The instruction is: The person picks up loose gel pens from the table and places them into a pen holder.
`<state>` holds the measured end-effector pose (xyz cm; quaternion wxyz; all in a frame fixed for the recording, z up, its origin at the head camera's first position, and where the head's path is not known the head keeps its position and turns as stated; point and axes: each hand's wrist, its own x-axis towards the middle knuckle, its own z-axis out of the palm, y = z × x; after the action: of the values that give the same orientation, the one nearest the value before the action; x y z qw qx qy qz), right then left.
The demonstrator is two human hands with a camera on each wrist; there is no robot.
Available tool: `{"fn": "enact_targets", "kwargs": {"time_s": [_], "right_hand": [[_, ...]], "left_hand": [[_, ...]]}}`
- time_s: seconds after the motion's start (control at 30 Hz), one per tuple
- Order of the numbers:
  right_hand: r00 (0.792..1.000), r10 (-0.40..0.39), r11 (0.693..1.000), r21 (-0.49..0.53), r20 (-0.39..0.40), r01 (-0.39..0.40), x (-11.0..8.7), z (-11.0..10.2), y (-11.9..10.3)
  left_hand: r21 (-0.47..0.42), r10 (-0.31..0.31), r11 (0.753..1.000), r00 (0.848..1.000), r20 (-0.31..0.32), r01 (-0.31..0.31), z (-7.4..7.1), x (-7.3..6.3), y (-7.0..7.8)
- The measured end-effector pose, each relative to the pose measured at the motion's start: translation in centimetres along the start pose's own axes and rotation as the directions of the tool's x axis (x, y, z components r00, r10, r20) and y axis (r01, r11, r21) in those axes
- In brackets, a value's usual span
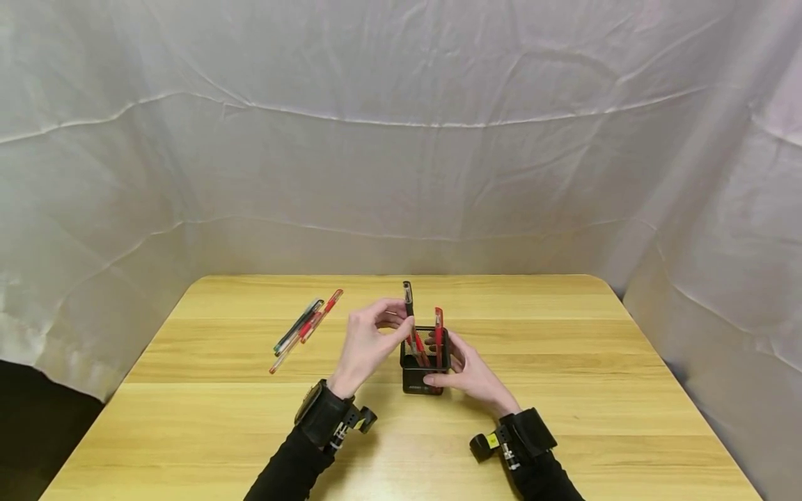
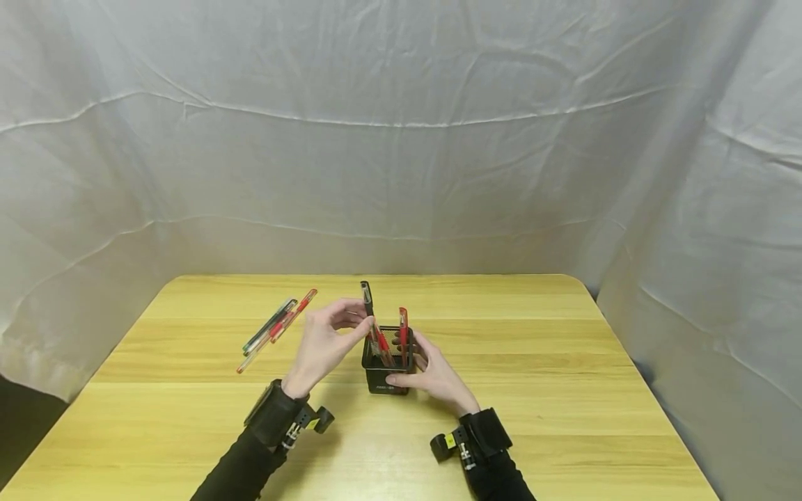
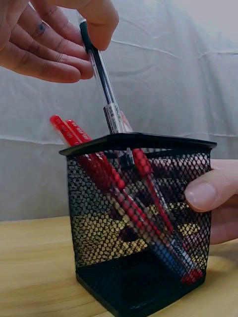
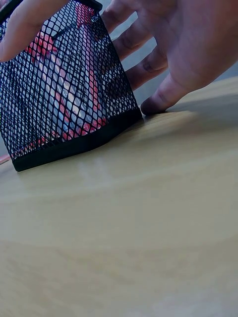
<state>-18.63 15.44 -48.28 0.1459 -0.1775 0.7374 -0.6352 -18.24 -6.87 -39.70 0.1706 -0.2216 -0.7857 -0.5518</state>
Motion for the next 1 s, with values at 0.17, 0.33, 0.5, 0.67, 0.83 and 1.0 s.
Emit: {"fn": "enact_targets", "kwargs": {"time_s": [0.17,0.33,0.5,0.67,0.83,1.0], "right_hand": [[1.000,0.004,1.000,0.005,-0.001,-0.004,0.0,-0.1,0.0],[1.000,-0.003,1.000,0.007,0.001,0.003,0.0,0.0,0.0],[1.000,-0.003,1.000,-0.001,0.000,0.003,0.0,0.0,0.0],[1.000,-0.003,1.000,-0.006,0.002,0.003,0.0,0.0,-0.1],[1.000,0.017,1.000,0.000,-0.006,-0.017,-0.1,0.0,-0.2],[0.998,0.055,0.998,-0.024,-0.019,-0.056,0.0,0.0,-0.3]], "left_hand": [[0.028,-0.005,1.000,1.000,-0.003,0.005,0.8,0.3,0.1],[0.077,-0.008,0.997,1.000,-0.029,0.010,1.4,0.9,0.2],[0.126,0.000,0.992,1.000,-0.024,0.003,2.0,1.4,0.2],[0.252,-0.018,0.968,0.999,0.045,0.007,2.3,1.4,0.0],[0.297,-0.044,0.954,0.999,0.022,0.036,1.5,0.7,-0.4],[0.248,-0.068,0.964,0.992,-0.104,0.092,-0.6,-0.5,-2.3]]}}
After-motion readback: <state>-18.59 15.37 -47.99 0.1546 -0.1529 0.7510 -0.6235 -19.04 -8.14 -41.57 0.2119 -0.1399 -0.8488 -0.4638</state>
